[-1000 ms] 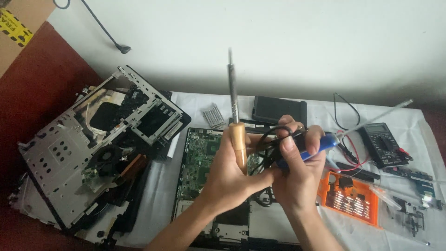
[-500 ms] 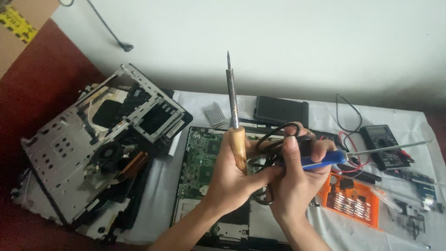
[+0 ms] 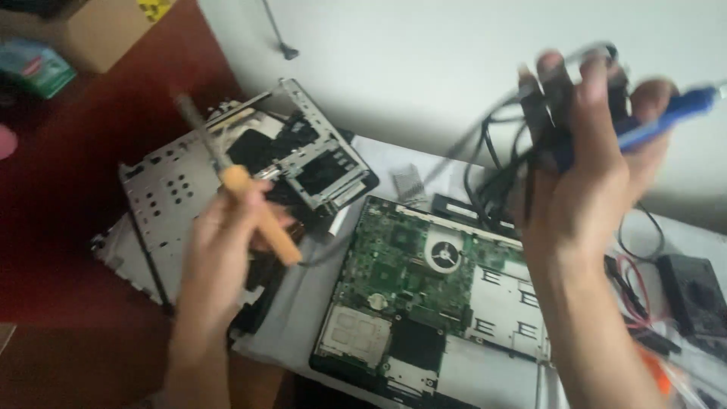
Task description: The person uses a soldering iron and a screwdriver to work on a laptop motherboard, applying heat to specific points on the circuit board. The person then briefly handles a power adapter cable before returning to the board.
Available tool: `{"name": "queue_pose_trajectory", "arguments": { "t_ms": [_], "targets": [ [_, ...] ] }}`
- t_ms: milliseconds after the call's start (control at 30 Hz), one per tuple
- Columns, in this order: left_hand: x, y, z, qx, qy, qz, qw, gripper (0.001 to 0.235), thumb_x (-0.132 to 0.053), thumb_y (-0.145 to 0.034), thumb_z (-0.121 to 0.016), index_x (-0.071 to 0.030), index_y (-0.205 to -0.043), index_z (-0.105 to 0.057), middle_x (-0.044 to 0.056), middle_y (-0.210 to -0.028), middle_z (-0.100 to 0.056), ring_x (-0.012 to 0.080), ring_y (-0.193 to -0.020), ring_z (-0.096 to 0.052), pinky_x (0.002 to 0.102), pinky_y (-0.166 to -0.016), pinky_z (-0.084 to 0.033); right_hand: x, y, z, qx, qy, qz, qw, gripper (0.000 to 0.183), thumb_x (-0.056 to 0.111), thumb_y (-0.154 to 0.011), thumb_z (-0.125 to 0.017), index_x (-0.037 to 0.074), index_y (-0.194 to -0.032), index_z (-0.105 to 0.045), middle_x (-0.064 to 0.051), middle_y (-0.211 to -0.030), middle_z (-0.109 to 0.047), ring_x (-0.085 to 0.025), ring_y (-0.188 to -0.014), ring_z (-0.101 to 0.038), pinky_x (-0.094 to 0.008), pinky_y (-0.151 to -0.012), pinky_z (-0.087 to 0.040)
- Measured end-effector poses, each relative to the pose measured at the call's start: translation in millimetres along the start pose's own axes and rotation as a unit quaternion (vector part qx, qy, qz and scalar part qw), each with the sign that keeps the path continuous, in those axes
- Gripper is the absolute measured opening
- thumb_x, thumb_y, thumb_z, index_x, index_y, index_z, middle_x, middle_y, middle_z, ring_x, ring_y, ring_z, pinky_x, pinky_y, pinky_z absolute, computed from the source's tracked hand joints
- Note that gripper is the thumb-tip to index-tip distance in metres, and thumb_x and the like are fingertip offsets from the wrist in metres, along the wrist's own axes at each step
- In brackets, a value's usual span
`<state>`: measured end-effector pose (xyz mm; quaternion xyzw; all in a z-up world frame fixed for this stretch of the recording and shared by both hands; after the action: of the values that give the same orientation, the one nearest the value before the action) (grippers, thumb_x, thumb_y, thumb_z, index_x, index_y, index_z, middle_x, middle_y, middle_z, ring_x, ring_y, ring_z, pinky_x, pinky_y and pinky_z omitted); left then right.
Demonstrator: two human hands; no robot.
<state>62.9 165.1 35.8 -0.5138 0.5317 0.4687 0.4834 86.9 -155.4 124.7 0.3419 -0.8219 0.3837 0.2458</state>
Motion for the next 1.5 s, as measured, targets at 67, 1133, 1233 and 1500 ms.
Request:
{"name": "queue_pose_trajectory", "arguments": {
  "t_ms": [67, 1133, 1233, 1500],
  "targets": [
    [-23, 20, 30, -0.202, -0.159, 0.186, 0.948, 0.038, -0.042, -0.102, -0.053, -0.008, -0.101, -0.07, 0.006, -0.091, -0.075, 0.0174, -0.087, -0.071, 0.031, -0.085, -0.058, -21, -13, -23, 0.105, -0.014, 0.003, 0.994, 0.035, 0.009, -0.104, -0.074, 0.019, -0.1, -0.042, -0.01, -0.116, -0.06, -0.034, -0.12, -0.067, -0.048, -0.113, -0.058],
    [21, -30, 91, -0.177, -0.547, 0.018, 0.818, 0.053, -0.046, -0.105, -0.054, -0.002, -0.134, -0.063, 0.023, -0.132, -0.057, 0.0405, -0.126, -0.044, 0.055, -0.091, -0.046, -228, 23, -121, 0.398, 0.532, -0.224, 0.713, 0.028, 0.036, -0.106, -0.06, 0.013, -0.097, -0.047, 0.0, -0.095, -0.058, -0.015, -0.077, -0.051, -0.033, -0.069, -0.042],
    [18, -23, 94, -0.182, -0.533, 0.005, 0.826, 0.049, -0.043, -0.104, -0.056, -0.003, -0.131, -0.064, 0.022, -0.127, -0.06, 0.0406, -0.125, -0.046, 0.055, -0.09, -0.047, -213, 28, -115, 0.411, 0.475, -0.173, 0.759, 0.027, 0.035, -0.102, -0.06, 0.011, -0.098, -0.049, -0.009, -0.121, -0.07, -0.021, -0.105, -0.065, -0.039, -0.085, -0.051],
    [12, -3, 97, -0.186, -0.528, 0.059, 0.827, 0.044, -0.044, -0.104, -0.052, -0.01, -0.126, -0.069, 0.007, -0.119, -0.071, 0.031, -0.121, -0.053, 0.053, -0.079, -0.053, -148, 35, -97, 0.378, 0.391, -0.225, 0.809, 0.012, 0.016, -0.101, -0.056, 0.011, -0.094, -0.047, -0.014, -0.138, -0.069, -0.024, -0.125, -0.073, -0.038, -0.104, -0.063]
  ]
}}
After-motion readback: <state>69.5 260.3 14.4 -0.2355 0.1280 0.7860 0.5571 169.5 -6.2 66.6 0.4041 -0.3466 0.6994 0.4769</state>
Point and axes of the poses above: each hand's wrist, its own y-axis away from the middle knuckle, its own z-axis out of the back of the hand, x = y × z, the point moved 7 cm from there along -y, towards the middle knuckle
